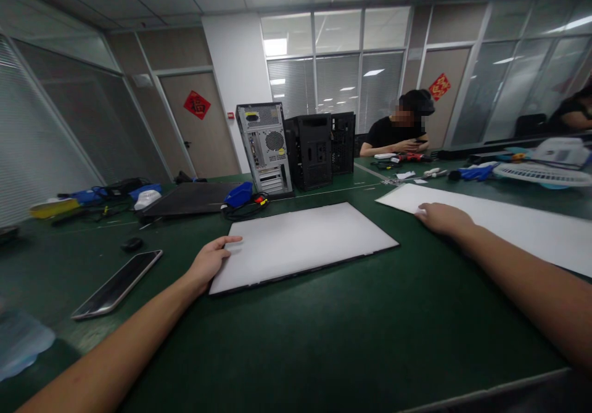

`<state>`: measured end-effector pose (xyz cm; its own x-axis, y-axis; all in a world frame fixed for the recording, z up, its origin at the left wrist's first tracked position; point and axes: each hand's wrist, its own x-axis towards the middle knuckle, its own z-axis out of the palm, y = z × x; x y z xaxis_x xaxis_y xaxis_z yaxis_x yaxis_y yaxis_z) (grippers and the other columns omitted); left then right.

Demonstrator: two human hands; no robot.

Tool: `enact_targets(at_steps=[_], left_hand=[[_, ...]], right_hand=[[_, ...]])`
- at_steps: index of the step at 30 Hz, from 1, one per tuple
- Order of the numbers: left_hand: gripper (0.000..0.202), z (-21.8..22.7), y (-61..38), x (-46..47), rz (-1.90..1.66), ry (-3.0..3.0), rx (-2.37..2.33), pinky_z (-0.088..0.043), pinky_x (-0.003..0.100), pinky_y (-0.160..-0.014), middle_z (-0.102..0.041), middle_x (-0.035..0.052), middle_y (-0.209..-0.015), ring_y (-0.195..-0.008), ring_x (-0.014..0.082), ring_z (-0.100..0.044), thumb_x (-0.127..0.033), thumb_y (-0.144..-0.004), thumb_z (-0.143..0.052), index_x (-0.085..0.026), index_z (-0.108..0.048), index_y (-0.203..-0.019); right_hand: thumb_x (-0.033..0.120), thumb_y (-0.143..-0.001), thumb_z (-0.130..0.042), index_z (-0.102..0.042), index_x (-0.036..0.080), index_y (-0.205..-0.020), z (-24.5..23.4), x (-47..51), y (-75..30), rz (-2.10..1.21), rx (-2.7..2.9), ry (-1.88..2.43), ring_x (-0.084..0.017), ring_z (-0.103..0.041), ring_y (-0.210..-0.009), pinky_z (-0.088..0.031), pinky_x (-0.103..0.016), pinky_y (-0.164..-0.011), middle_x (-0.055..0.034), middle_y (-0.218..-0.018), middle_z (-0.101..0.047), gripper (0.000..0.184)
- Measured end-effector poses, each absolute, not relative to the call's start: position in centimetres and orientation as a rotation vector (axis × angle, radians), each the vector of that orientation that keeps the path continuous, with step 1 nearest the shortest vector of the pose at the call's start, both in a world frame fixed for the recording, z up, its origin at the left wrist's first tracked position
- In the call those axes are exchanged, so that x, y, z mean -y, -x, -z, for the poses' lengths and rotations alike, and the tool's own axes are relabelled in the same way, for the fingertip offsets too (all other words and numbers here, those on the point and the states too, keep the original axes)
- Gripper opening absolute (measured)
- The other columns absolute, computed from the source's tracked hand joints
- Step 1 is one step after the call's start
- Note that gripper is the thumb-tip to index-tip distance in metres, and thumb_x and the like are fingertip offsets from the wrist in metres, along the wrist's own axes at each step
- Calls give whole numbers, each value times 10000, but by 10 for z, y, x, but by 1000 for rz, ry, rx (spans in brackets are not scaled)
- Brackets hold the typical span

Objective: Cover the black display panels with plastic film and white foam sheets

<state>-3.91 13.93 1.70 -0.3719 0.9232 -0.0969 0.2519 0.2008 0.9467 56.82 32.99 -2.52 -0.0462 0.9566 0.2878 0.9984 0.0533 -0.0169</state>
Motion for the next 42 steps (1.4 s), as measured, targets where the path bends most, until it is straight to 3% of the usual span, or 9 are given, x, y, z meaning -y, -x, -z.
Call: enact_targets(at_steps=[4, 8, 13, 19, 23, 30, 33, 36, 42], left_hand=[[513, -18, 38, -139, -1205, -1094, -1764, -443, 220, -468, -730, 30, -890, -513, 120, -576, -43, -675, -550, -210, -701, -1136], [505, -20, 36, -137, -1230, -1092, -1769, -448, 219, -466, -731, 36, -926, -525, 121, -579, -44, -681, -548, -209, -704, -1131], [502, -19, 38, -138, -1225, -1119, -1779, -448, 209, -472, -727, 35, -940, -541, 115, -580, -47, -680, -546, -197, -703, -1133], [535, -14, 41, -141, -1204, -1147, -1763, -428, 194, -460, -720, 21, -904, -508, 97, -555, -37, -676, -535, -200, -681, -1164], [534, -15, 40, -140, -1208, -1131, -1773, -455, 201, -485, -722, 31, -947, -541, 108, -583, -29, -680, -532, -203, -686, -1160], [524, -18, 38, -138, -1211, -1140, -1787, -457, 203, -478, -713, 48, -1085, -548, 100, -587, -20, -685, -532, -199, -692, -1151], [513, -18, 38, -137, -1207, -1137, -1788, -455, 207, -479, -722, 45, -1037, -545, 105, -590, -26, -687, -538, -199, -694, -1144], [515, -19, 38, -138, -1193, -1136, -1790, -435, 208, -458, -727, 33, -931, -512, 107, -569, -40, -692, -548, -205, -689, -1159], [512, -17, 39, -140, -1188, -1127, -1783, -431, 213, -456, -717, 25, -891, -496, 107, -561, -42, -703, -536, -206, -679, -1166]], right_hand=[[416, -920, -381, -583, 172, -1297, 14, -320, -548, 301, 2082, 2071, -360, -623, -958, -478, -494, -764, -215, -1147, -642, 493], [398, -944, -340, -574, 193, -1284, 0, -300, -520, 358, 2088, 1987, -320, -633, -911, -473, -449, -759, -183, -1117, -660, 461], [432, -957, -361, -585, 207, -1225, -14, -265, -469, 389, 2329, 1495, -270, -649, -902, -478, -384, -772, -110, -1095, -688, 415], [455, -977, -374, -642, 233, -1148, -19, -237, -429, 40, 2589, 984, -192, -656, -912, -482, -328, -833, -46, -1099, -696, 388], [513, -966, -346, -674, 238, -1107, -17, -245, -435, 110, 2494, 1208, -231, -644, -940, -481, -369, -832, -54, -1111, -693, 450], [567, -897, -391, -695, 189, -1094, 0, -277, -472, 382, 2191, 1938, -348, -629, -952, -480, -462, -750, -181, -1139, -653, 524], [607, -892, -383, -700, 166, -1079, 4, -279, -474, 286, 2228, 1988, -361, -619, -989, -475, -493, -795, -207, -1120, -647, 575], [610, -904, -380, -672, 170, -1166, 2, -274, -466, 132, 2393, 1716, -335, -597, -1071, -453, -490, -920, -174, -1174, -642, 589], [597, -917, -409, -457, 219, -1437, -4, -263, -452, -106, 2432, 1245, -274, -480, -1284, -366, -434, -1097, -88, -1420, -510, 645]])
